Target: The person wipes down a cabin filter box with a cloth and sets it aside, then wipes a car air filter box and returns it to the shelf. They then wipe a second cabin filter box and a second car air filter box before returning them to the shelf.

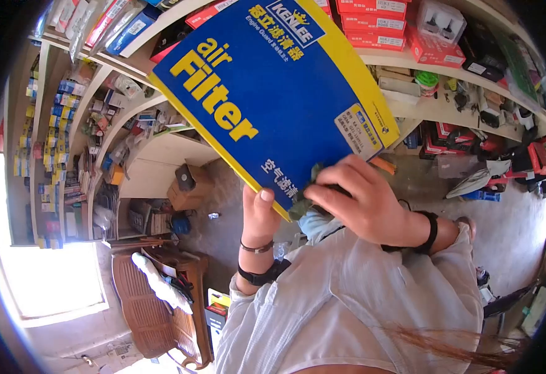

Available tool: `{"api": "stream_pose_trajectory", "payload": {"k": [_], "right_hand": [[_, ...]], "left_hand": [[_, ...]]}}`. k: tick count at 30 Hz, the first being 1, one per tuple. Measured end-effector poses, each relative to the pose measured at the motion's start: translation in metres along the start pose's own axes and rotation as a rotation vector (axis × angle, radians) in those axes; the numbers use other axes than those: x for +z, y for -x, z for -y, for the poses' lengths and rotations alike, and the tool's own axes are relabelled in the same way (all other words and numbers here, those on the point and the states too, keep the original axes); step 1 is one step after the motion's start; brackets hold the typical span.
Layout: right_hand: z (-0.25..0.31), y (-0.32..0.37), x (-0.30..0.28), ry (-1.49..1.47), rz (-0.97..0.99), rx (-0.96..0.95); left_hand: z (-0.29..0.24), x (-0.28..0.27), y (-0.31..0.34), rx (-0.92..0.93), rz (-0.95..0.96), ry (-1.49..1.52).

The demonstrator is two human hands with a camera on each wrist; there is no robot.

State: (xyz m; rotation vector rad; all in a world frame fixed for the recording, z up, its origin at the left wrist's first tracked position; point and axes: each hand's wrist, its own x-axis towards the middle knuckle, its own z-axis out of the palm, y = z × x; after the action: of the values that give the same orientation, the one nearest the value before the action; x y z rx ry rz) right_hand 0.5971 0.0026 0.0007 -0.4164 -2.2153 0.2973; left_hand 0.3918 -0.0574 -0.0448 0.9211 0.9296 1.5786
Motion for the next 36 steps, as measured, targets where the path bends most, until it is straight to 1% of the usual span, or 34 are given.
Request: {"api": "stream_pose_trajectory", "payload": {"k": [2,3,4,6,8,10,11,12,14,16,18,22,24,26,28,31,34,36], "right_hand": [[-0.002,-0.012,0.0,-0.003,-0.073,0.05],[-0.009,-0.02,0.003,0.004,-0.149,0.058],[-0.015,-0.028,0.005,0.011,-0.157,0.057],[-0.026,-0.041,0.008,0.068,-0.275,0.078],[-0.021,-0.039,0.008,0.071,-0.284,0.078],[-0.012,-0.027,0.009,0.028,-0.181,0.084],[-0.008,-0.019,0.009,0.005,-0.128,0.042],[-0.009,-0.018,0.009,0.004,-0.127,0.041],[-0.009,-0.015,0.009,0.028,-0.089,0.008],[-0.013,-0.028,0.007,0.017,-0.096,0.015],[-0.018,-0.044,0.009,0.029,-0.24,0.062],[-0.019,-0.043,0.019,0.073,-0.308,0.066],[-0.013,-0.029,0.019,0.07,-0.285,0.083],[-0.008,-0.016,0.016,0.082,-0.192,0.075],[-0.01,-0.019,0.014,0.044,-0.178,0.087],[-0.019,-0.04,0.011,0.078,-0.265,0.073],[-0.021,-0.047,0.016,0.109,-0.321,0.061],[-0.021,-0.038,0.02,0.112,-0.346,0.053]], "left_hand": [[0.001,0.002,0.004,-0.043,0.019,-0.001],[0.002,0.005,0.005,-0.064,0.038,-0.009],[0.003,0.008,0.004,-0.08,0.06,-0.019],[0.007,0.005,0.005,-0.077,0.085,-0.049],[0.005,0.004,0.005,-0.09,0.079,-0.043],[0.007,0.002,0.005,-0.087,0.07,-0.044],[0.008,0.004,0.005,-0.054,0.048,-0.028],[0.008,0.004,0.005,-0.022,0.022,-0.011],[0.012,-0.003,0.006,-0.043,0.033,-0.028],[0.011,-0.003,0.005,-0.101,0.061,-0.005],[0.01,0.0,0.006,-0.107,0.073,-0.015],[0.012,-0.005,0.003,-0.103,0.078,-0.074],[0.011,-0.006,0.003,-0.083,0.049,-0.109],[0.012,-0.002,0.002,-0.065,0.029,-0.102],[0.011,-0.001,0.001,-0.052,0.005,-0.093],[0.01,-0.004,0.001,-0.096,0.071,-0.201],[0.011,-0.005,0.0,-0.106,0.078,-0.144],[0.012,-0.009,0.0,-0.123,0.078,-0.177]]}}
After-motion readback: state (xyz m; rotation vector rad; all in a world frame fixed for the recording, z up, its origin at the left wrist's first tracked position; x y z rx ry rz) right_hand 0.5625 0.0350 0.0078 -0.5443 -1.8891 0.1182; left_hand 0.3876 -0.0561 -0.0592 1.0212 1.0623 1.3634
